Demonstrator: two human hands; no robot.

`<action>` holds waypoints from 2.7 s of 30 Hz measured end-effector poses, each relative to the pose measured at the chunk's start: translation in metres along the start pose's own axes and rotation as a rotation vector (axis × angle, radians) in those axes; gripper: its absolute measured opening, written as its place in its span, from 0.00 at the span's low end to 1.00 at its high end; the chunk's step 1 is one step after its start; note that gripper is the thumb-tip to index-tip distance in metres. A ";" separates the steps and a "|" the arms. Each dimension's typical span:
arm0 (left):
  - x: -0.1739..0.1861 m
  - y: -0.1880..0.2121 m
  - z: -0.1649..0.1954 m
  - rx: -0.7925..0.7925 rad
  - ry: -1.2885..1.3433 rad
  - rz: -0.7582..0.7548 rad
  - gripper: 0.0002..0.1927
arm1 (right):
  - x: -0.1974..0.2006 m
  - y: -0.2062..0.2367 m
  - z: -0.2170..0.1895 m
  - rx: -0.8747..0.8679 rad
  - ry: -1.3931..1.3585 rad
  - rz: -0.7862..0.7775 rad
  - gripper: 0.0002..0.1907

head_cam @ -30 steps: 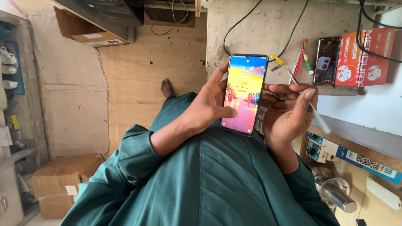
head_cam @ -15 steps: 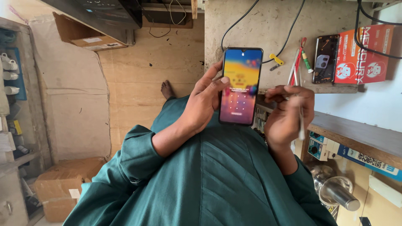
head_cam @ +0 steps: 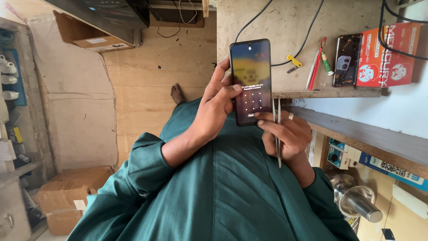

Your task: The person holds a smartphone, pries along its edge with a thin blade to open the back cover, then uses a screwdriver to unscrew components from the exposed internals and works the battery out of the phone body by hand.

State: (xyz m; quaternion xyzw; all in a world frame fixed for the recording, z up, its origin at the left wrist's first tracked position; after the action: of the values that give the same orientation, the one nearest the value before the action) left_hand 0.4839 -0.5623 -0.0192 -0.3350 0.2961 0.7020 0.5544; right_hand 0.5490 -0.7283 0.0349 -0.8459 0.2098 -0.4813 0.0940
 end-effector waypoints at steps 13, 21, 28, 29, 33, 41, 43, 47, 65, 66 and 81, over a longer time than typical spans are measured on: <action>-0.003 0.001 0.000 0.023 -0.120 0.033 0.41 | 0.002 0.017 0.052 -0.260 -0.820 0.648 0.29; -0.008 -0.001 0.005 -0.038 -0.297 -0.014 0.54 | 0.004 0.009 0.063 -0.377 -1.097 0.586 0.13; -0.014 -0.002 0.002 0.029 -0.134 -0.080 0.57 | -0.009 0.001 0.055 -0.282 -1.401 0.470 0.06; -0.015 -0.003 0.002 0.037 -0.119 -0.092 0.57 | -0.009 -0.001 0.053 -0.279 -1.386 0.448 0.07; -0.019 -0.004 0.001 0.067 -0.037 -0.152 0.59 | -0.011 -0.008 0.048 -0.282 -1.390 0.421 0.08; -0.021 -0.006 0.002 0.066 -0.091 -0.200 0.59 | -0.008 -0.014 0.049 -0.267 -1.298 0.431 0.09; -0.021 -0.005 0.002 0.068 -0.115 -0.201 0.59 | -0.008 -0.014 0.048 -0.274 -1.300 0.428 0.09; -0.021 -0.005 0.002 0.059 -0.158 -0.205 0.60 | -0.007 -0.014 0.047 -0.281 -1.336 0.423 0.08; -0.024 -0.001 -0.001 0.047 -0.219 -0.225 0.59 | -0.005 -0.009 0.046 -0.327 -1.245 0.435 0.08; -0.024 -0.001 -0.001 0.041 -0.222 -0.223 0.59 | -0.005 -0.008 0.047 -0.336 -1.228 0.432 0.08; -0.027 0.002 -0.003 0.069 -0.139 -0.219 0.57 | -0.002 -0.008 0.049 -0.312 -1.162 0.408 0.10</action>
State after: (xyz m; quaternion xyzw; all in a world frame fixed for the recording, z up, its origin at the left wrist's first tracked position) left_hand 0.4867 -0.5804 0.0003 -0.2966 0.2428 0.6482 0.6580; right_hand 0.5917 -0.7225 0.0109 -0.9158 0.3491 0.1203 0.1578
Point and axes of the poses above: each hand's wrist, its own y-axis away from the middle knuckle, its own x-axis out of the back of the hand, z = x × y, the point moved 5 cm from there along -y, towards the middle knuckle, and after that the axes turned 14 degrees about -z, right-handed, at the moved point
